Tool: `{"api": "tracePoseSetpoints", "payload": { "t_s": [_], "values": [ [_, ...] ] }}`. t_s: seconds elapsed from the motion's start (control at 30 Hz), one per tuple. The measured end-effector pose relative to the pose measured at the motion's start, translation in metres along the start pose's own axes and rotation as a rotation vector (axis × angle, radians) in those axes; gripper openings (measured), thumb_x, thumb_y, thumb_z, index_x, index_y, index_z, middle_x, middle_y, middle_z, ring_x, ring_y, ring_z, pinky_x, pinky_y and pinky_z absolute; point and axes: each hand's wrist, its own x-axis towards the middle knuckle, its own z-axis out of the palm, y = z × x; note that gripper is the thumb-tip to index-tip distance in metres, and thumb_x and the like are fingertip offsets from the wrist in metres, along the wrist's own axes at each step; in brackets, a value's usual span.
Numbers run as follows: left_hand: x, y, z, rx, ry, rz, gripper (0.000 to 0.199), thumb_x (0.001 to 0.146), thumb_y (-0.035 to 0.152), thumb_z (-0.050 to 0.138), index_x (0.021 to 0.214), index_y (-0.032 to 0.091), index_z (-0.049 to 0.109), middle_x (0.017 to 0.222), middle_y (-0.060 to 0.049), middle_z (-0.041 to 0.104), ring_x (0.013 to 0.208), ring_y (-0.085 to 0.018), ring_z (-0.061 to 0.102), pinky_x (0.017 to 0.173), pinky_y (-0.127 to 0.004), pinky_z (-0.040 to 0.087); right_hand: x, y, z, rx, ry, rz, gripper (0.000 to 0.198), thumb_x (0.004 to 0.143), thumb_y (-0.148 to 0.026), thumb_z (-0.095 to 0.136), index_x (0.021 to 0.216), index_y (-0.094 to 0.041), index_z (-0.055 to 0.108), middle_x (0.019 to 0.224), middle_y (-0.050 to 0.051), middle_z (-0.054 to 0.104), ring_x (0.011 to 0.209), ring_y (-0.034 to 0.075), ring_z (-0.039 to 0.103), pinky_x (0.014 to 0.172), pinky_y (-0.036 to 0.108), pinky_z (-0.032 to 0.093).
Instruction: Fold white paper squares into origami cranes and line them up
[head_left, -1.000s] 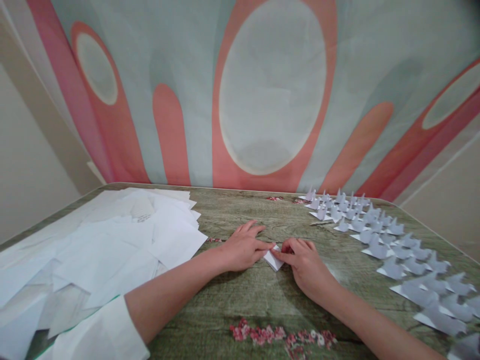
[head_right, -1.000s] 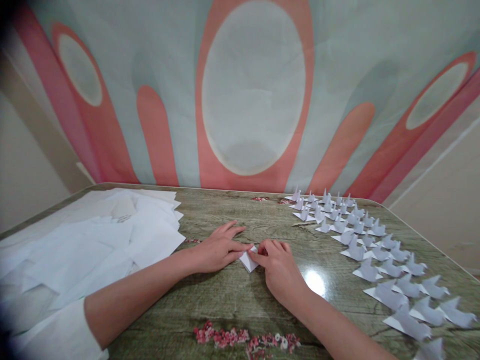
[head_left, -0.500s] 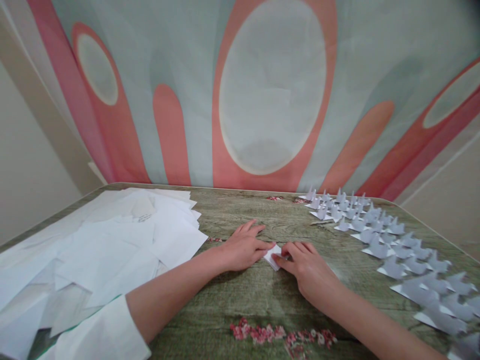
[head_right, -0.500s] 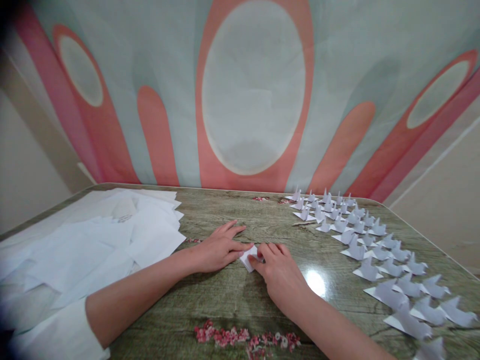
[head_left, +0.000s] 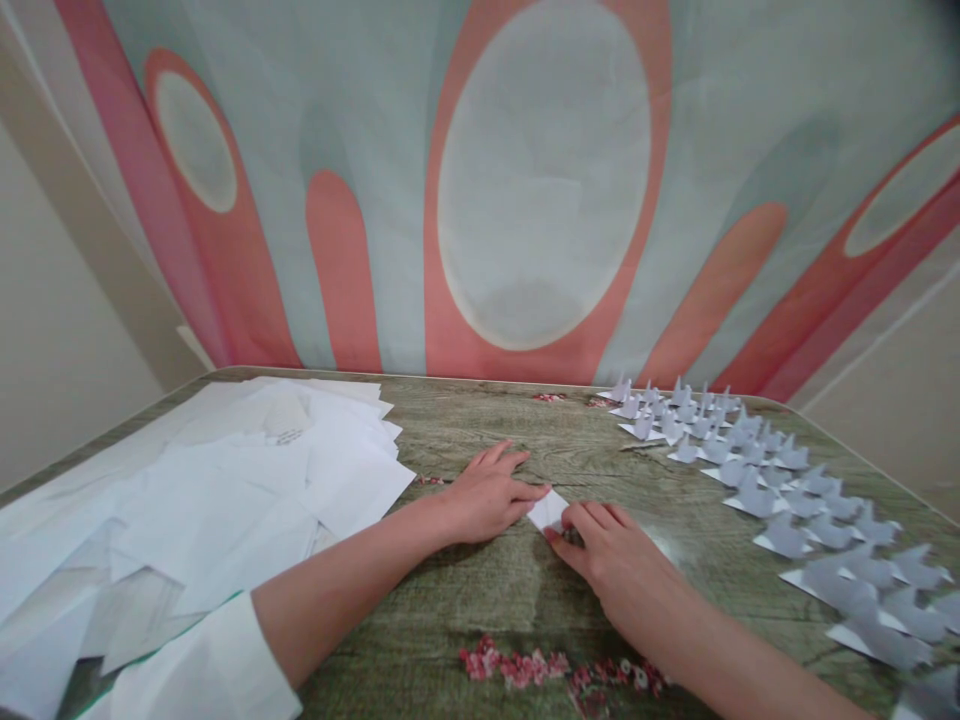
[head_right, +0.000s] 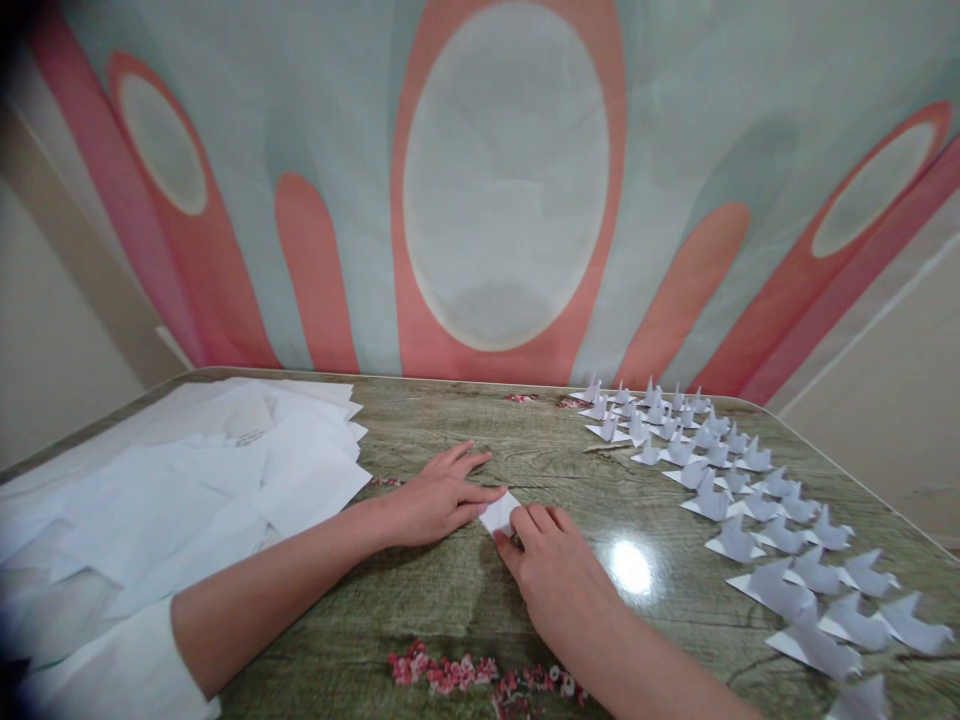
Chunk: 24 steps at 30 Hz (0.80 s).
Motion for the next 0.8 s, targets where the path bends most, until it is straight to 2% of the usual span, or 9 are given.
{"api": "tracePoseSetpoints", "payload": {
  "t_s": [0.27, 0.43, 0.53, 0.67, 0.8],
  "values": [
    [-0.001, -0.003, 0.000, 0.028, -0.031, 0.024, 0.034, 0.089, 0.036, 0.043, 0.122, 0.039, 0.050, 0.140, -0.005, 0.035, 0.133, -0.031, 0.017, 0.102, -0.053, 0.021, -0.002, -0.002, -0.003, -0.003, 0.034, -0.002, 0.026, 0.075, -0.013, 0.059, 0.098, -0.023, 0.065, 0.084, 0.005, 0.059, 0.079, 0.022, 0.051, 0.067, 0.033, 0.034],
    [0.000, -0.006, 0.000, 0.013, -0.072, 0.015, 0.035, 0.090, 0.037, 0.041, 0.124, 0.041, 0.047, 0.142, -0.003, 0.031, 0.133, -0.032, 0.015, 0.103, -0.054, 0.020, 0.000, 0.011, -0.010, 0.187, -0.007, -0.026, 0.030, 0.076, -0.009, 0.056, 0.095, -0.030, 0.067, 0.087, 0.004, 0.059, 0.081, 0.020, 0.053, 0.069, 0.032, 0.036],
    [0.000, -0.006, -0.001, -0.008, -0.087, 0.005, 0.034, 0.090, 0.037, 0.039, 0.123, 0.042, 0.047, 0.143, -0.002, 0.030, 0.134, -0.032, 0.013, 0.103, -0.055, 0.019, 0.002, 0.027, -0.011, 0.266, 0.002, 0.088, 0.039, 0.079, -0.001, 0.046, 0.102, -0.027, 0.065, 0.094, 0.005, 0.059, 0.083, 0.018, 0.054, 0.075, 0.033, 0.039],
    [0.001, -0.004, -0.003, -0.036, -0.094, -0.021, 0.034, 0.089, 0.034, 0.042, 0.122, 0.041, 0.049, 0.142, -0.002, 0.031, 0.134, -0.031, 0.014, 0.103, -0.055, 0.019, 0.003, 0.047, 0.002, 0.234, 0.032, 0.127, 0.040, 0.081, -0.002, 0.043, 0.115, -0.019, 0.056, 0.104, 0.009, 0.059, 0.091, 0.021, 0.055, 0.081, 0.038, 0.041],
    [0.001, -0.004, -0.002, -0.048, -0.089, -0.035, 0.034, 0.089, 0.031, 0.043, 0.120, 0.040, 0.052, 0.143, -0.002, 0.030, 0.134, -0.031, 0.013, 0.104, -0.054, 0.017, 0.004, 0.056, 0.016, 0.264, 0.044, 0.072, 0.036, 0.082, -0.006, 0.048, 0.115, -0.019, 0.056, 0.108, 0.008, 0.060, 0.092, 0.021, 0.056, 0.082, 0.037, 0.043]
  ]
}}
